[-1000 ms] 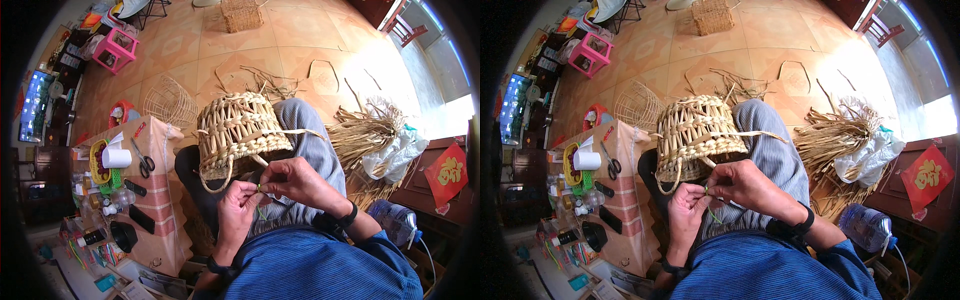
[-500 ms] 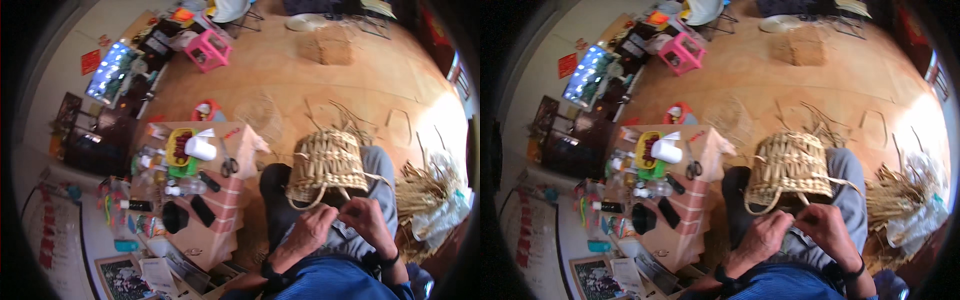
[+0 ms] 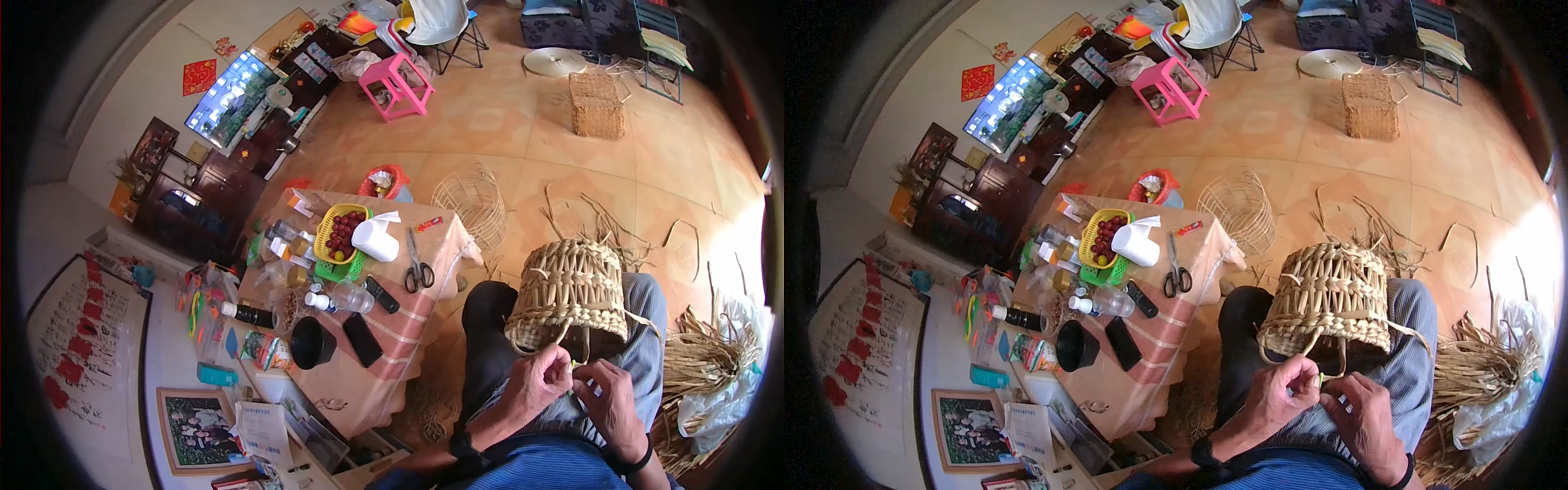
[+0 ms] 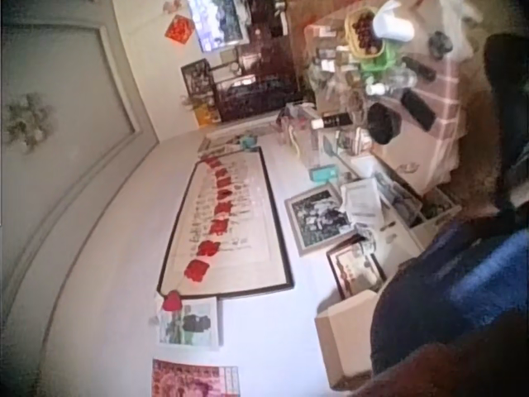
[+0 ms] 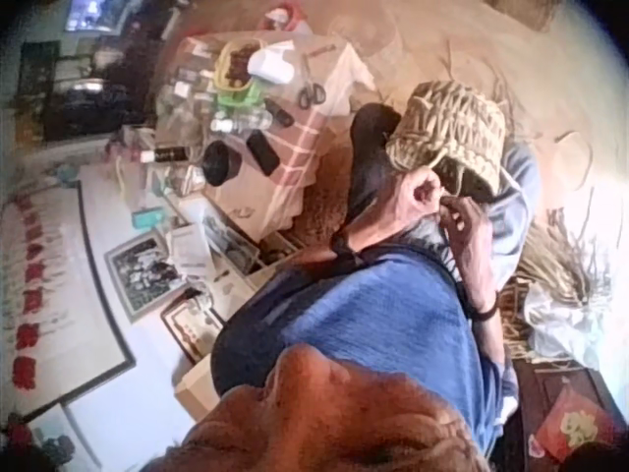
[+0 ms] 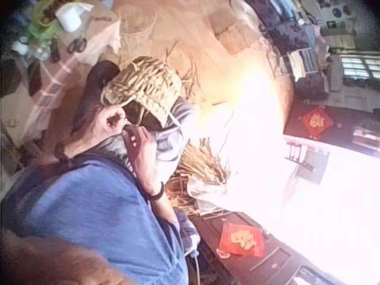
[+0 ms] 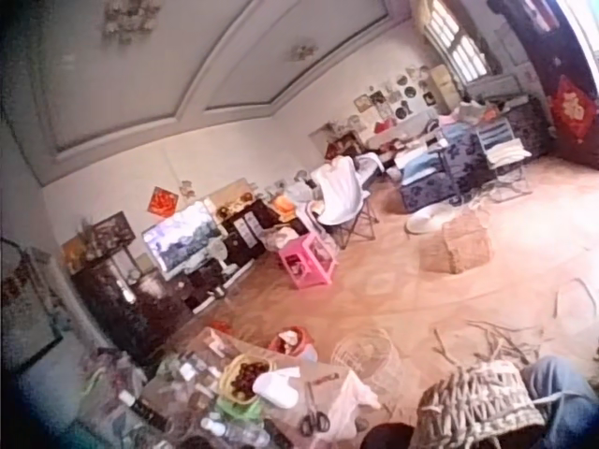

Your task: Weaving a small basket from straw or wicker strands.

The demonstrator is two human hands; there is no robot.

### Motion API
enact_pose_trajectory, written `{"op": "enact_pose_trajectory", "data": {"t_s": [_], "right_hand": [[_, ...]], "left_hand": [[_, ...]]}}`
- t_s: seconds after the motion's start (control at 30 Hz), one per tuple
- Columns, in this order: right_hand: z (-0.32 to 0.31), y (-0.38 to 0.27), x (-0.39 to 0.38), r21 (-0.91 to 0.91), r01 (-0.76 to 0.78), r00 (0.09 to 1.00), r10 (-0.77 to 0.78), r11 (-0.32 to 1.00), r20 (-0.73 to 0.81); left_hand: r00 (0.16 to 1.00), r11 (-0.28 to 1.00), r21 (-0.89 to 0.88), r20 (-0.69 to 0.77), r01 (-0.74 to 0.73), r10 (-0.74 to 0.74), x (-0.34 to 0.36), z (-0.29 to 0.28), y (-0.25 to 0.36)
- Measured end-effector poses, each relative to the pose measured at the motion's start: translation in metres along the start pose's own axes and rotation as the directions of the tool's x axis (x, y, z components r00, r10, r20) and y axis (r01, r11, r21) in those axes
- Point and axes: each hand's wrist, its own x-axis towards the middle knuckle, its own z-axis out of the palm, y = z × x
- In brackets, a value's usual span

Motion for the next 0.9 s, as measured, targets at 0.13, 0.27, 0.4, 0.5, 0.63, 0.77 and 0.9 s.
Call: {"op": "enact_pose_trajectory", "data": {"t_s": [0.13,0.27,0.4,0.5,0.63,0.77,0.9], "right_hand": [[0.005,0.008,-0.005,0.21,-0.185,0.981,0.167,0.96,0.099],[0.001,0.009,-0.007,0.331,-0.302,0.951,0.258,0.894,0.169],[0.002,0.013,-0.011,0.396,-0.366,0.93,0.34,0.842,0.136],[0.003,0.016,-0.014,0.317,-0.298,0.954,0.288,0.9,0.077],[0.009,0.021,-0.018,0.342,-0.337,0.939,0.34,0.877,0.051],[0.01,0.023,-0.017,0.313,-0.359,0.931,0.362,0.879,0.05],[0.01,0.024,-0.014,0.028,-0.117,0.992,0.118,0.993,-0.047]], "left_hand": [[1.0,0.998,-0.068,0.015,0.016,-0.015,0.0,0.004,-0.004],[0.996,0.996,-0.017,-0.021,-0.09,0.09,0.002,0.013,-0.008],[0.966,0.967,-0.018,-0.062,-0.254,0.253,0.004,0.02,-0.015],[0.934,0.936,0.015,-0.067,-0.351,0.351,0.005,0.022,-0.015],[0.883,0.884,0.098,-0.067,-0.458,0.465,0.004,0.029,-0.027],[0.839,0.838,0.119,-0.051,-0.533,0.541,0.002,0.033,-0.034],[0.972,0.97,-0.064,-0.009,-0.235,0.235,0.0,0.029,-0.031]]}}
